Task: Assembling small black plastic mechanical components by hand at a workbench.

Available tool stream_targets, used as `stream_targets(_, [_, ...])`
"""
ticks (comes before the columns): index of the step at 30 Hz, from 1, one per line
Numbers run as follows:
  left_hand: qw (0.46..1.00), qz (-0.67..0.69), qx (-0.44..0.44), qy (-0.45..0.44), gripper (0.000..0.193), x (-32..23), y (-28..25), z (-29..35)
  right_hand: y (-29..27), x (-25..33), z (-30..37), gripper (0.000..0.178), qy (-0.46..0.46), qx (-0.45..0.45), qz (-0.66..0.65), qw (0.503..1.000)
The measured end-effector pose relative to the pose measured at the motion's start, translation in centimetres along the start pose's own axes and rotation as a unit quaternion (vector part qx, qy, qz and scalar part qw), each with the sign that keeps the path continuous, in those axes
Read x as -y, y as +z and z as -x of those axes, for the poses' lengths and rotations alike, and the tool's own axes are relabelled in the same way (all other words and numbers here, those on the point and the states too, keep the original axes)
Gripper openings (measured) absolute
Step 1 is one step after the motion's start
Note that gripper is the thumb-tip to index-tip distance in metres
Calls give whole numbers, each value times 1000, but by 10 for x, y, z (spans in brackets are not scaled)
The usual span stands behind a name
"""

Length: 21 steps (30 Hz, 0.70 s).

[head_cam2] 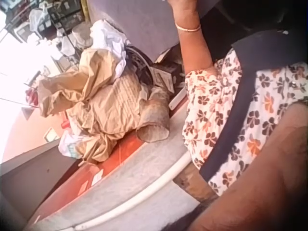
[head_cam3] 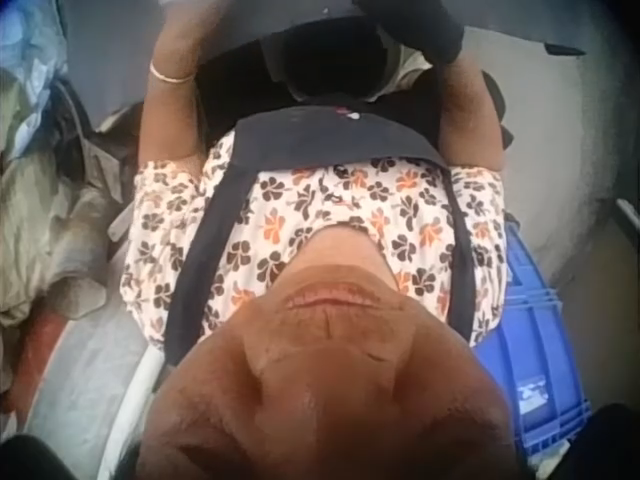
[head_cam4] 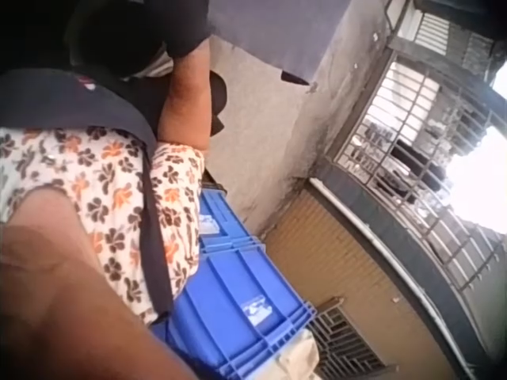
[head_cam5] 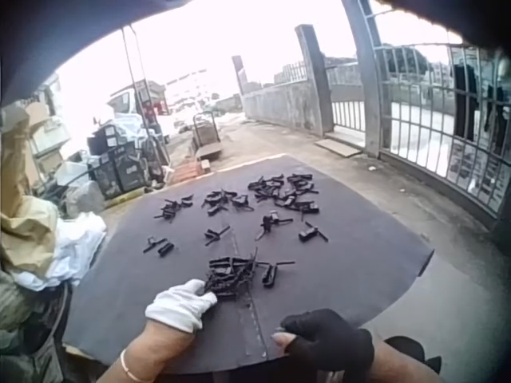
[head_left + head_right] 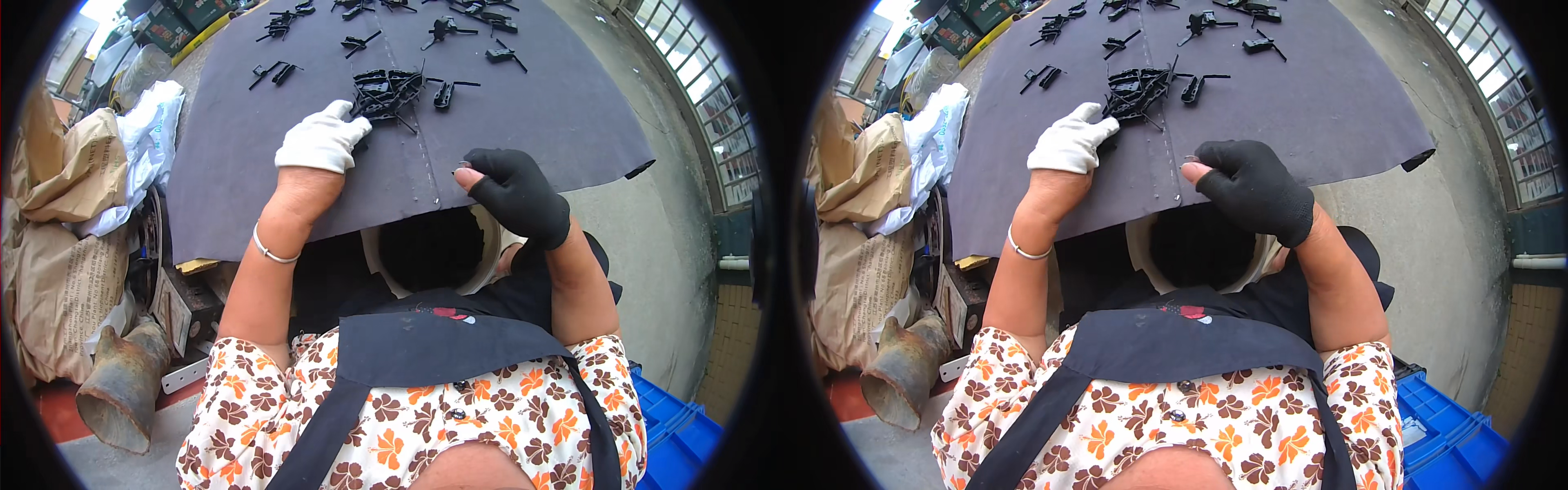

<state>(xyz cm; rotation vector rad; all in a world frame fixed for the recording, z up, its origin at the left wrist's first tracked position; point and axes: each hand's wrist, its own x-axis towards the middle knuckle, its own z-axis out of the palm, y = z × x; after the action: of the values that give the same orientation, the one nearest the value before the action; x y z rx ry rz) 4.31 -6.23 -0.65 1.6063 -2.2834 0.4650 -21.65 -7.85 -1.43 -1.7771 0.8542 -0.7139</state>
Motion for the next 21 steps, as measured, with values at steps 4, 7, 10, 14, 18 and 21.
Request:
stream_targets(4, [991, 103, -74, -28, 37, -7, -6, 2, -1, -2, -2, 21, -3, 25, 44, 999])
stream_targets(7, [981, 150, -116, -32, 30, -23, -17, 1, 9, -2, 0, 16, -24, 3, 50, 998])
stream_targets(10, [938, 330, -80, -78, 29, -40, -18, 5, 24, -6, 2, 13, -139, -54, 50, 988])
stream_targets(14, [848, 511, -84, -114, 38, -68, -4, 10, 37, -1, 0, 24, -291, -94, 124, 944])
stream_targets(18, [698, 687, -10, -202, 32, -83, 3, 18, 36, -7, 2, 22, -294, -152, 169, 928])
stream_targets(21, [687, 694, 5, -214, 31, -92, -9, 14, 34, -2, 4, 16, -146, -170, 31, 974])
